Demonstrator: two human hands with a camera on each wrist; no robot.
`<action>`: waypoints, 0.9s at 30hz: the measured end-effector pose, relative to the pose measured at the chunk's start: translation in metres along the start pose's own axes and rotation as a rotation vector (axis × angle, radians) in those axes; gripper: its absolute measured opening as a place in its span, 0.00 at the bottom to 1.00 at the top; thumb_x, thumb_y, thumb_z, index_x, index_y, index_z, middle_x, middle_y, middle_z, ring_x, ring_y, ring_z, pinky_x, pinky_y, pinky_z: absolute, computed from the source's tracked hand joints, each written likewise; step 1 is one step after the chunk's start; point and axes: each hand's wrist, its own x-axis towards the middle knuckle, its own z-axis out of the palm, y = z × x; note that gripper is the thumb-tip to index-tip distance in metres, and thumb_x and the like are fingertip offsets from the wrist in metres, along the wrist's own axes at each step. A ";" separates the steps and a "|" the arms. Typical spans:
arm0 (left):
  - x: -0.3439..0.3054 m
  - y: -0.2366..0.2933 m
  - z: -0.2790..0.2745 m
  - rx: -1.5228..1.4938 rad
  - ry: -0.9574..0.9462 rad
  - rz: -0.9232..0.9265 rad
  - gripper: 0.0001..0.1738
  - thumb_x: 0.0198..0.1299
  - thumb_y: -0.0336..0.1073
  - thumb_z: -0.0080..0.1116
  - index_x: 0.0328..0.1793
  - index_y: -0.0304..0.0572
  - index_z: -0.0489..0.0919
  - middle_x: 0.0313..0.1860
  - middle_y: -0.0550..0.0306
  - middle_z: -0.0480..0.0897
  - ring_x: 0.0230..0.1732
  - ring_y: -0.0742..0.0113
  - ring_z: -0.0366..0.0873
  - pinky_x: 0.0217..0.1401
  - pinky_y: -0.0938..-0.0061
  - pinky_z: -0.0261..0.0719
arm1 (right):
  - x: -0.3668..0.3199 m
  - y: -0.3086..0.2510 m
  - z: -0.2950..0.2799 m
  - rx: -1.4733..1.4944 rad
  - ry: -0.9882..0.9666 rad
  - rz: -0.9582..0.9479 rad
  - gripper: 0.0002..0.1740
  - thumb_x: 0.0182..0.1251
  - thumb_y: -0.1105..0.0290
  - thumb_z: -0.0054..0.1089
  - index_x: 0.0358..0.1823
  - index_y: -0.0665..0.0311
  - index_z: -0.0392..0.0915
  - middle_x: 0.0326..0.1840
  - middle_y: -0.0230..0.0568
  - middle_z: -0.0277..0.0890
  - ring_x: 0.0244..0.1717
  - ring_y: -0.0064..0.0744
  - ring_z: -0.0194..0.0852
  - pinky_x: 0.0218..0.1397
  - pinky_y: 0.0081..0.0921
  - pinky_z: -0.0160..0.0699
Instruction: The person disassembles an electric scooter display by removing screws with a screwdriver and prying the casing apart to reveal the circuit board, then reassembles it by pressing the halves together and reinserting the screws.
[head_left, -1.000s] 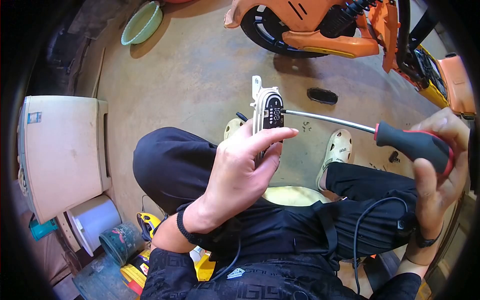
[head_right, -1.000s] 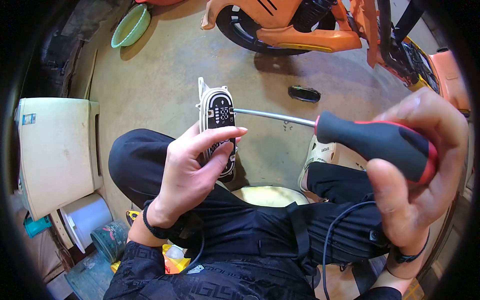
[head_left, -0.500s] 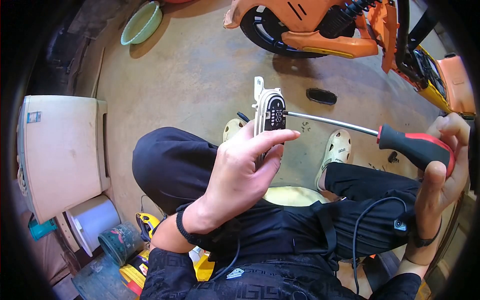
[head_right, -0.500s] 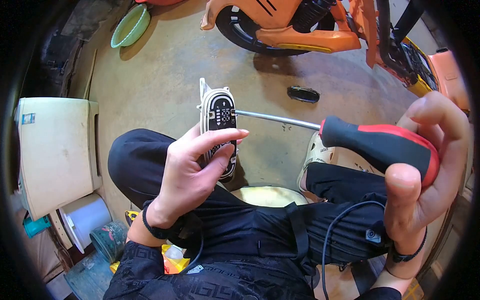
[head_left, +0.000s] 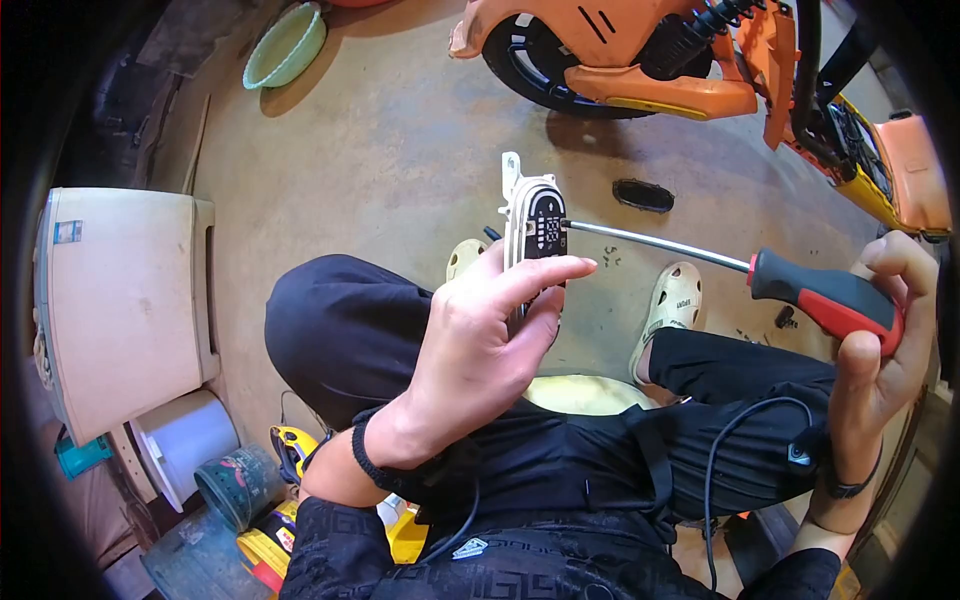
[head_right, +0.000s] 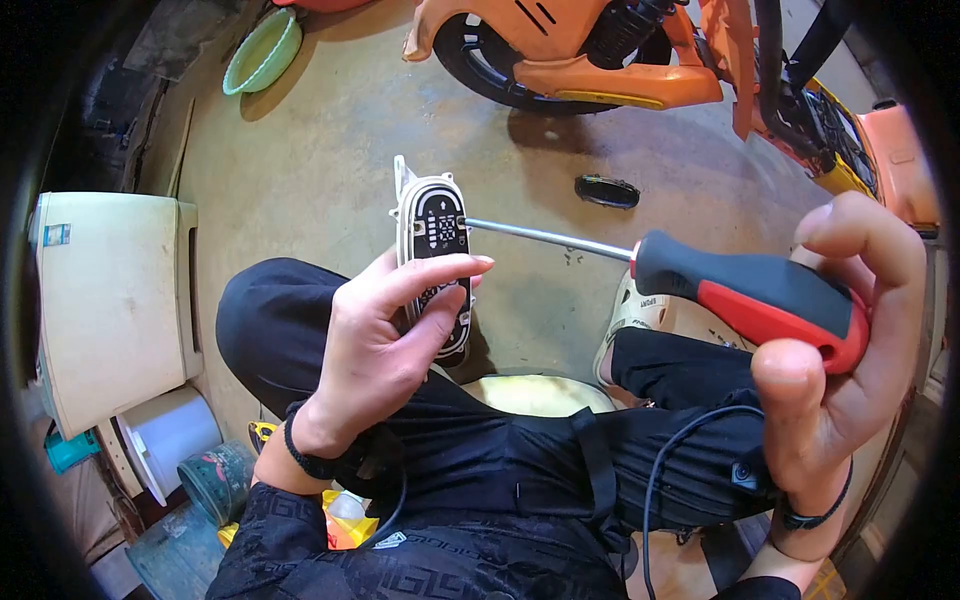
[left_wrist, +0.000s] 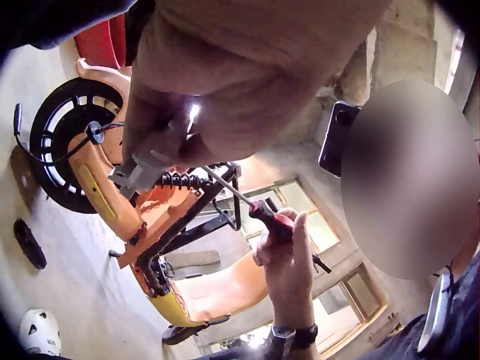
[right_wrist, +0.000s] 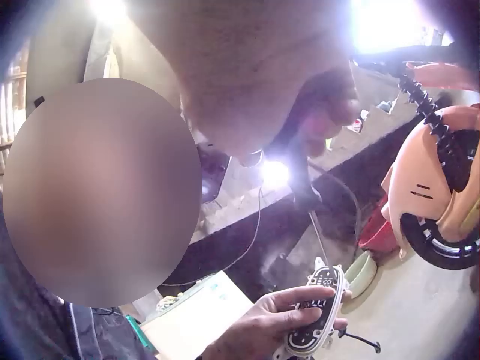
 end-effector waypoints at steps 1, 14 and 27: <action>0.000 -0.001 0.000 -0.009 0.015 -0.013 0.18 0.65 0.18 0.59 0.57 0.40 0.86 0.45 0.55 0.84 0.44 0.71 0.82 0.49 0.78 0.78 | 0.003 -0.004 0.006 0.001 -0.001 -0.001 0.42 0.64 0.42 0.73 0.64 0.66 0.66 0.48 0.46 0.72 0.42 0.30 0.73 0.48 0.25 0.73; 0.000 -0.002 0.001 -0.012 0.035 -0.012 0.17 0.65 0.18 0.59 0.57 0.39 0.87 0.45 0.55 0.84 0.44 0.72 0.81 0.48 0.79 0.78 | 0.000 -0.009 -0.002 -0.134 -0.112 -0.134 0.30 0.61 0.57 0.77 0.56 0.68 0.75 0.49 0.45 0.74 0.48 0.35 0.74 0.54 0.29 0.76; -0.002 0.002 -0.001 -0.059 0.153 0.011 0.18 0.65 0.15 0.57 0.57 0.35 0.86 0.47 0.53 0.84 0.48 0.70 0.84 0.52 0.78 0.80 | -0.002 -0.002 -0.007 0.042 -0.032 -0.476 0.24 0.70 0.58 0.64 0.56 0.69 0.70 0.37 0.50 0.73 0.35 0.38 0.68 0.44 0.36 0.70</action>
